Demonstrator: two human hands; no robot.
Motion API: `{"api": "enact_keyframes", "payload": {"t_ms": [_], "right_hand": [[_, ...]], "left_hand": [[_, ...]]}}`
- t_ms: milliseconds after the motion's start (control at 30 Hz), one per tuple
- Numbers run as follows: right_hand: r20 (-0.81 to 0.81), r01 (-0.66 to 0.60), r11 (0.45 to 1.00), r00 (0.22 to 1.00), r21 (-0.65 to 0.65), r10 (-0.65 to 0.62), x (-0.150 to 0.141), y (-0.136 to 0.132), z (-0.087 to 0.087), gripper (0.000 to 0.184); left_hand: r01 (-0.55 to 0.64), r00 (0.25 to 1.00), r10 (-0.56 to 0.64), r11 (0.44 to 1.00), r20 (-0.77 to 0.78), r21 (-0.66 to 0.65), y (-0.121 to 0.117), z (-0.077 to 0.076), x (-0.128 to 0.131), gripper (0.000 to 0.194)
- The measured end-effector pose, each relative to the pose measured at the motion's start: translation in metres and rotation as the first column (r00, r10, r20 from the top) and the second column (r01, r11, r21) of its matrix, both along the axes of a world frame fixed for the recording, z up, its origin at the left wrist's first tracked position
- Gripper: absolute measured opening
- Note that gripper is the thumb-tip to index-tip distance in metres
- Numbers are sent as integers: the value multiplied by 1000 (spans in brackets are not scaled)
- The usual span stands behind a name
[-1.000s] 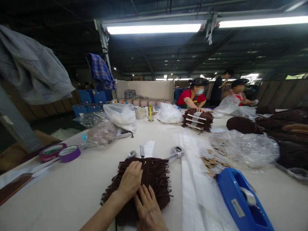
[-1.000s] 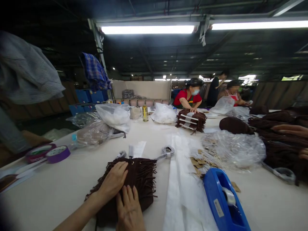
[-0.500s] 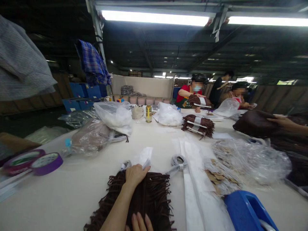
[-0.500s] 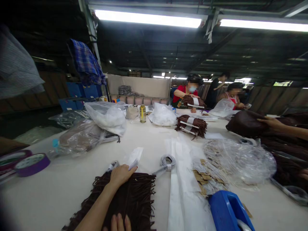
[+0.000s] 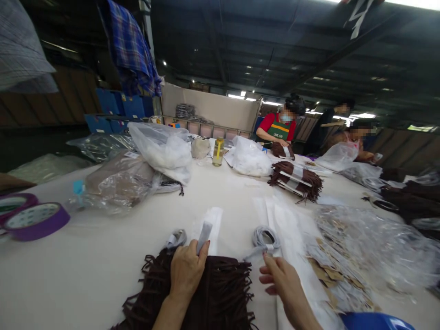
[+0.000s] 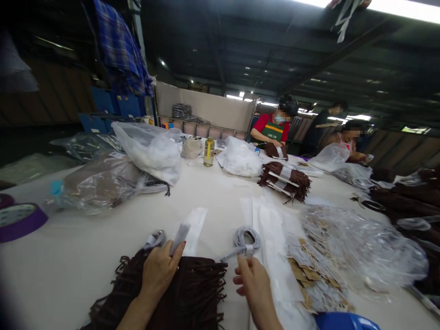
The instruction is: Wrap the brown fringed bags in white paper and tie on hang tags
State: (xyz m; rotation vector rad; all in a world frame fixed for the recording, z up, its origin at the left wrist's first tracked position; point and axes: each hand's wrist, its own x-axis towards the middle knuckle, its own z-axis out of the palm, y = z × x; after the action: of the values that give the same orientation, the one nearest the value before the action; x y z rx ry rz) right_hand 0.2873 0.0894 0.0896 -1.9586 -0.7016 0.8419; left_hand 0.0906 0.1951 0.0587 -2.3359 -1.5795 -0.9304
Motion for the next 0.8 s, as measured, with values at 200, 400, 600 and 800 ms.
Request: {"api": "enact_keyframes", "payload": {"t_ms": [200,400,600,800], "right_hand": [[-278,248,951,915,-186,-293,18,56,-12,37],[-205,297,955,936,23,-286,7,73,-14,19],[-150,-333,894,909,301,389,-15,93,29,28],[-268,-874,485,460,32,847,-16,120,37,18]], "left_hand": [[119,965,-137,989,225,93,-5,7,0,36],[338,823,-356,933,444,121,-15,20,-6,25],[358,737,-421,907,528,223,-19,26,-15,11],[285,761,-417,903,497,321,-17,31,-17,6]]}}
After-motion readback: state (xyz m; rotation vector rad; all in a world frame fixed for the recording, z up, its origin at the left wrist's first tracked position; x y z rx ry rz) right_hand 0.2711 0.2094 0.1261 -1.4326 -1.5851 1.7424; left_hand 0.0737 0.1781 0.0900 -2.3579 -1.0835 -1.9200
